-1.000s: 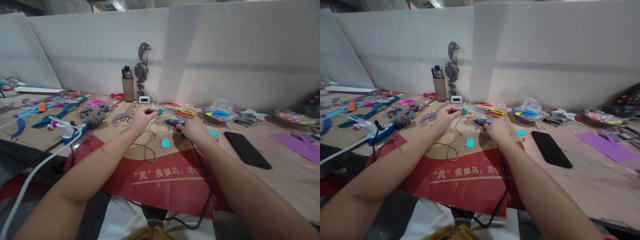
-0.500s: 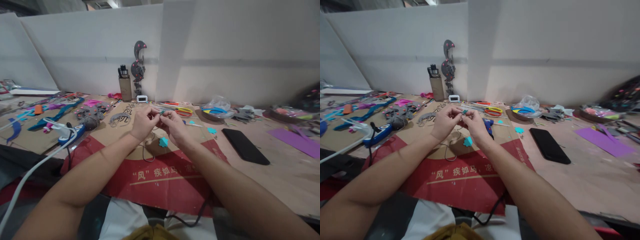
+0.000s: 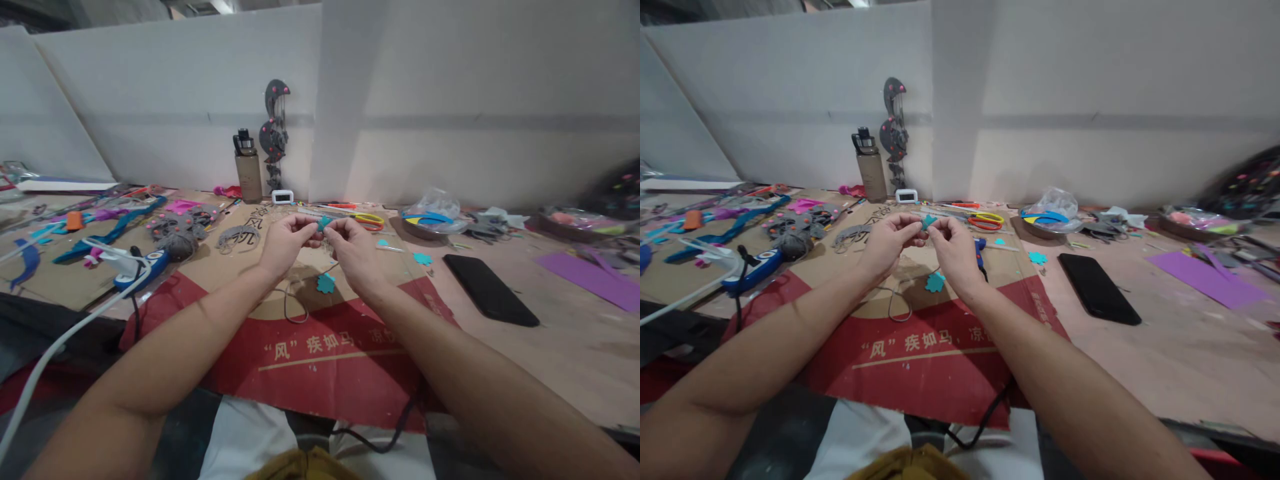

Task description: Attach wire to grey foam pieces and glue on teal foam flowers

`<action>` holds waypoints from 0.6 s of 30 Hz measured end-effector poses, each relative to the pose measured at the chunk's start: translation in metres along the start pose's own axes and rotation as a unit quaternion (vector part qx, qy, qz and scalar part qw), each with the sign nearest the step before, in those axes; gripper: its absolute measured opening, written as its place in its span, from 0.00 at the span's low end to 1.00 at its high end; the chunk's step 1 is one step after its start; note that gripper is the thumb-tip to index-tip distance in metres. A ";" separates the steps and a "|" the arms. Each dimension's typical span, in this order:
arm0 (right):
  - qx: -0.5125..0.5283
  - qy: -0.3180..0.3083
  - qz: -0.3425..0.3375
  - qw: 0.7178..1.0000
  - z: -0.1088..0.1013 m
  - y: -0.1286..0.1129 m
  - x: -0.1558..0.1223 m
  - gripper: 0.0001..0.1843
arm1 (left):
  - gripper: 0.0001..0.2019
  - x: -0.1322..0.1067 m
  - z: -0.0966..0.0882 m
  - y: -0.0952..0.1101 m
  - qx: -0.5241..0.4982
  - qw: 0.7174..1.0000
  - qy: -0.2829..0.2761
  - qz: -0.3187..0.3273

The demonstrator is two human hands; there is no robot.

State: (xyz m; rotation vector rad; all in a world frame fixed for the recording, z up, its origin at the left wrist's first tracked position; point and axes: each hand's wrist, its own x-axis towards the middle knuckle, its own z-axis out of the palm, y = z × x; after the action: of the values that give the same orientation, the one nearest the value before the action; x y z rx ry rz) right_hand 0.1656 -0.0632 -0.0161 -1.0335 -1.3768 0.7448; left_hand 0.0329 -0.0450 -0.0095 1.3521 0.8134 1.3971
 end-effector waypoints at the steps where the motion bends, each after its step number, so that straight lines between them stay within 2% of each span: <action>1: -0.005 0.001 0.000 1.000 0.000 -0.001 0.000 0.08 | 0.08 0.000 0.000 0.001 -0.007 1.000 -0.003 -0.004; 11: -0.025 0.006 0.005 1.000 -0.001 -0.004 -0.002 0.07 | 0.06 0.001 0.001 -0.001 -0.007 1.000 -0.016 -0.002; 18: -0.058 0.011 -0.007 0.998 -0.002 -0.005 -0.002 0.07 | 0.09 -0.002 0.002 0.002 -0.021 0.998 -0.025 -0.051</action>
State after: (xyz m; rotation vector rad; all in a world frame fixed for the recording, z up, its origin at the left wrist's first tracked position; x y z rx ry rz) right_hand 0.1663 -0.0676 -0.0125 -1.1174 -1.4198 0.6467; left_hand 0.0343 -0.0477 -0.0076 1.2913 0.8035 1.2891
